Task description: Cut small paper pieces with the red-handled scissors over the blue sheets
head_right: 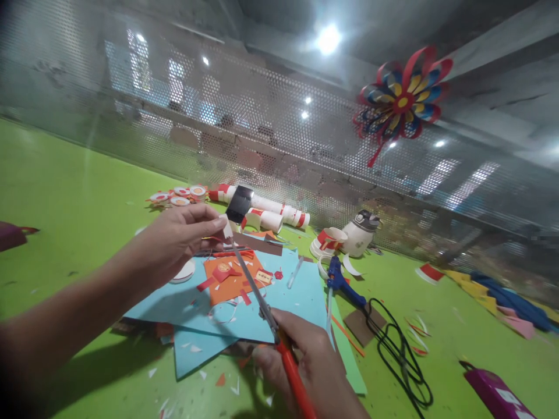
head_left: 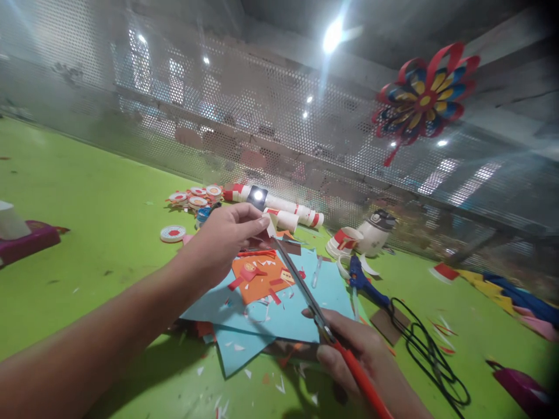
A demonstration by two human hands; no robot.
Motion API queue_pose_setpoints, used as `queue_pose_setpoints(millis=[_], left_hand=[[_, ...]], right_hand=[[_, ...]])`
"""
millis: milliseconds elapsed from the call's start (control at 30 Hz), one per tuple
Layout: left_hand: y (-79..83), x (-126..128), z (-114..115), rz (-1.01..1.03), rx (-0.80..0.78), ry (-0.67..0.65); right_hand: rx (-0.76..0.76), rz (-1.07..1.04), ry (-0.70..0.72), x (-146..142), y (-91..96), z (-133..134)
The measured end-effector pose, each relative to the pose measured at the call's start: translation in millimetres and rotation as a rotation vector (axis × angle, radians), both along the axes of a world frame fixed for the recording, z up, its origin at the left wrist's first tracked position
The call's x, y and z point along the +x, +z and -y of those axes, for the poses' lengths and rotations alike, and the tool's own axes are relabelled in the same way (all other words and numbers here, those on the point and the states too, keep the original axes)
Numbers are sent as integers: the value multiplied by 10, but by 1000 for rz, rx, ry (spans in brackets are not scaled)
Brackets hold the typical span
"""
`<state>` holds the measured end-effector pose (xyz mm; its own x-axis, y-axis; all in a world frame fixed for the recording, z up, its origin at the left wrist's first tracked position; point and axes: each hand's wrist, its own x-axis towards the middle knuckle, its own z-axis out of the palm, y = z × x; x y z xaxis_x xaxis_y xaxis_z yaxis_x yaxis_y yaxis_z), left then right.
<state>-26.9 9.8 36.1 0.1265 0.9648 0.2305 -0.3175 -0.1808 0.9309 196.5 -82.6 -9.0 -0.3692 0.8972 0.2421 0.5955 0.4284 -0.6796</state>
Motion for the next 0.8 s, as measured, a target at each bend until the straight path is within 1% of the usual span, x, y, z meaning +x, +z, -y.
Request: queue_pose_setpoints(millis=[133,200,333,467,533,667,800], left_hand=[[-20,49,27,61,-44,-25],[-38,82,53,92,-51,-38],[-91,149,93,150,-26,-4],[-112,185,119,198,-64,12],[-102,193,135,220,-85,20],[-85,206,160,258,-118,23],[-95,216,168,285,-115,24]], right_hand=[[8,29,-65,-16,1,11],[25,44,-75,-22,-8,11],[25,-6,-72,-32,-50,10],[15,-13,-96,-41,-77,13],[8,-43,-89,-54,-72,14],[13,-112,-25,-103,-36,16],[44,-96,-39,-122,-15,20]])
